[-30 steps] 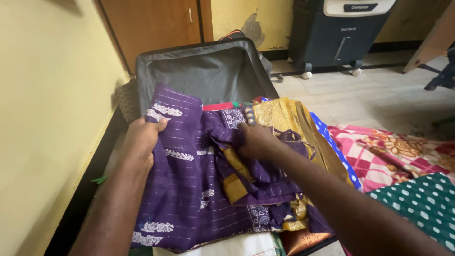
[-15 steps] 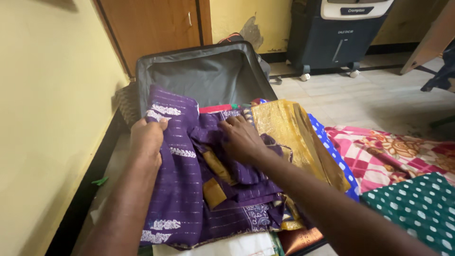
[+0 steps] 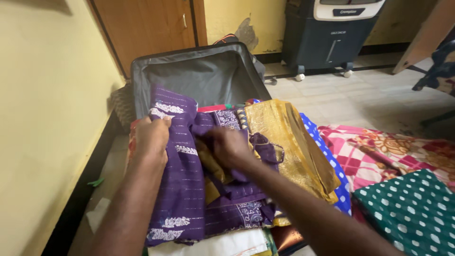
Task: The person folds several garments by hand, including a purple patterned top, a white cloth, a green patterned textile, and a blue patterned garment, and places them into an open suitcase on the floor.
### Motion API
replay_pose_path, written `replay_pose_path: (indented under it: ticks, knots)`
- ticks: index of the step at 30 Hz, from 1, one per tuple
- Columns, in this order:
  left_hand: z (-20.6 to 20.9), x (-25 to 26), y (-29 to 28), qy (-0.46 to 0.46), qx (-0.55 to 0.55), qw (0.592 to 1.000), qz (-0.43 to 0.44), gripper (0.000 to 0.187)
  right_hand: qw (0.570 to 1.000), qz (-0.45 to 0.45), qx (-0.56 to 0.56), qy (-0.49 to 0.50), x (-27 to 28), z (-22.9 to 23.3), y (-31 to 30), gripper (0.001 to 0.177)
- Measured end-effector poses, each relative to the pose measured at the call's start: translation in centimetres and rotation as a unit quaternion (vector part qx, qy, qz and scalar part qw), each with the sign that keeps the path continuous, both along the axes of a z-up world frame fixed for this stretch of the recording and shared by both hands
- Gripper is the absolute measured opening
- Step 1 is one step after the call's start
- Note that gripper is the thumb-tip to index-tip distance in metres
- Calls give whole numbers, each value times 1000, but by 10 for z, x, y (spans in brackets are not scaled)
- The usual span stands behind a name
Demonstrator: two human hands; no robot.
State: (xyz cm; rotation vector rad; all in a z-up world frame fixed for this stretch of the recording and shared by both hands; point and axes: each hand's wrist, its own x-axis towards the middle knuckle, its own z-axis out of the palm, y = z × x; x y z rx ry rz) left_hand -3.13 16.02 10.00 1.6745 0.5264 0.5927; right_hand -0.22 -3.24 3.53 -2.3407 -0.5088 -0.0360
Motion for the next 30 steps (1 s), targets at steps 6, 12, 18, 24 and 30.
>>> replay_pose_path:
  ticks: [6,12,18,24,30]
  knots:
    - [-3,3,-1,-52,-102,993,-42,22,966,46,-183,-174,32,11,-26,86]
    - [-19,16,9,-105,-141,984,-40,23,990,102,-91,-41,36,15,-46,34]
    - [-14,9,20,-86,-152,985,-5,30,844,-117,358,382,54,-4,-84,34]
    - [-19,15,19,-84,-178,980,22,35,929,-139,214,269,47,-35,-93,33]
    - [-26,24,21,-107,-183,977,16,32,820,-10,450,354,36,29,-85,34]
